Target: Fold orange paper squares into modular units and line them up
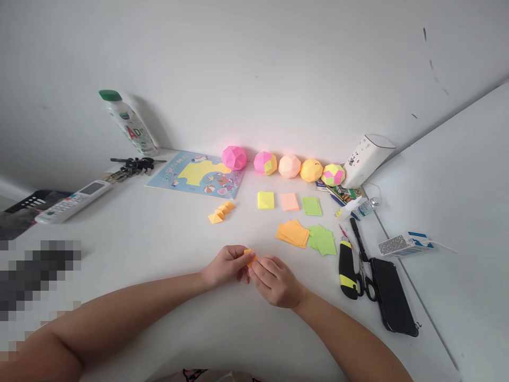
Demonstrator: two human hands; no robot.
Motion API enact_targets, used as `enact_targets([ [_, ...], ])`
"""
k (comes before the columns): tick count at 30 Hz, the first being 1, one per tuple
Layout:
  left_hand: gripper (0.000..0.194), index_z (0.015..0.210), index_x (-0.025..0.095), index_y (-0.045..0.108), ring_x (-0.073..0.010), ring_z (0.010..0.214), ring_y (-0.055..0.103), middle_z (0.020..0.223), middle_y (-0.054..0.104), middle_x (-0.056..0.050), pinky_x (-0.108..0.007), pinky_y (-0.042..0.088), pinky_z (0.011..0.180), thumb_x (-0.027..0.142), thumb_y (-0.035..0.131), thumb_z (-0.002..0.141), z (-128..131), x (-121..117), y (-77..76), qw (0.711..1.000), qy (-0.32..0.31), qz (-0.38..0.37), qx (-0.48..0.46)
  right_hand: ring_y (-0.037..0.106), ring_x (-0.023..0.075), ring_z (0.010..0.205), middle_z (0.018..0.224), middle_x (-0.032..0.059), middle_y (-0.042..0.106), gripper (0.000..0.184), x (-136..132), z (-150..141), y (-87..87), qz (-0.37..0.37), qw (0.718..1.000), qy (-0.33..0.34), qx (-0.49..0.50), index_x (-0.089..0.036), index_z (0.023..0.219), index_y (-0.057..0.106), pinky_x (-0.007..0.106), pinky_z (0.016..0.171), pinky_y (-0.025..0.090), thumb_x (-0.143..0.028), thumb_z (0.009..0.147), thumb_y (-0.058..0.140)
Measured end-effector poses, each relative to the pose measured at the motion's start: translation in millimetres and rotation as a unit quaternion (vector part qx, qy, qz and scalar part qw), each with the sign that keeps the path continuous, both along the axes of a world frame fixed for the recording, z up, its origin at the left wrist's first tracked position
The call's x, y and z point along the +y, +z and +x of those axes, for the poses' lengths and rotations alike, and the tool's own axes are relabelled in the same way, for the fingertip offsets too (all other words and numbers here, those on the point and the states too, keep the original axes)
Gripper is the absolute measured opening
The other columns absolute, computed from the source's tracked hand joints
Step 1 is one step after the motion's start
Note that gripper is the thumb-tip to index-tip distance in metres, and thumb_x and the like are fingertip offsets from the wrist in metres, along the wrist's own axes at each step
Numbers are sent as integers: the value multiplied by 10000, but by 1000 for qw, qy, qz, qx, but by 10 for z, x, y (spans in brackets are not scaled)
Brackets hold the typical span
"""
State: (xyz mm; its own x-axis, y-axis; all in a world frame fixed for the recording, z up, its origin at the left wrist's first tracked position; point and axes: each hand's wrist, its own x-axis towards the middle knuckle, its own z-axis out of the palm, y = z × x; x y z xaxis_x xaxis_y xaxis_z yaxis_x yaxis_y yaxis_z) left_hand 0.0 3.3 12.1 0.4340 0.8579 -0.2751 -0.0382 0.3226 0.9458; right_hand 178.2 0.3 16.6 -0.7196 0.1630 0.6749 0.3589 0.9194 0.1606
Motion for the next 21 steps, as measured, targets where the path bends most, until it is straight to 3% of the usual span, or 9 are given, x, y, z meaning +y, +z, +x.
enact_targets([
  [7,373,704,147,566,-106,523,557,619,569,9,-224,469,511,507,507,782,19,-11,18,999,35,21,34,559,176,714,789,70,654,221,13,-37,-80,-129,989,-36,66,-141,931,629,318,603,503,-15,817,488],
  [15,299,838,158,605,-150,713,599,792,627,-29,-277,505,657,415,453,827,-28,9,47,999,-37,18,19,550,161,699,781,80,617,177,37,-40,-108,-295,941,-39,161,-145,873,610,307,599,515,-87,856,443],
  [18,279,831,152,608,-147,705,598,772,624,-27,-274,506,656,387,459,826,-25,9,78,999,-33,13,25,560,162,724,802,86,629,181,39,-39,-109,-283,945,-31,160,-140,878,608,312,619,523,-80,857,438],
  [21,276,824,146,611,-126,634,592,744,615,-16,-266,504,638,384,471,823,-21,19,113,999,-20,3,42,572,172,790,839,87,654,197,26,-36,-104,-205,972,-9,111,-128,897,614,321,662,523,-34,838,452],
])
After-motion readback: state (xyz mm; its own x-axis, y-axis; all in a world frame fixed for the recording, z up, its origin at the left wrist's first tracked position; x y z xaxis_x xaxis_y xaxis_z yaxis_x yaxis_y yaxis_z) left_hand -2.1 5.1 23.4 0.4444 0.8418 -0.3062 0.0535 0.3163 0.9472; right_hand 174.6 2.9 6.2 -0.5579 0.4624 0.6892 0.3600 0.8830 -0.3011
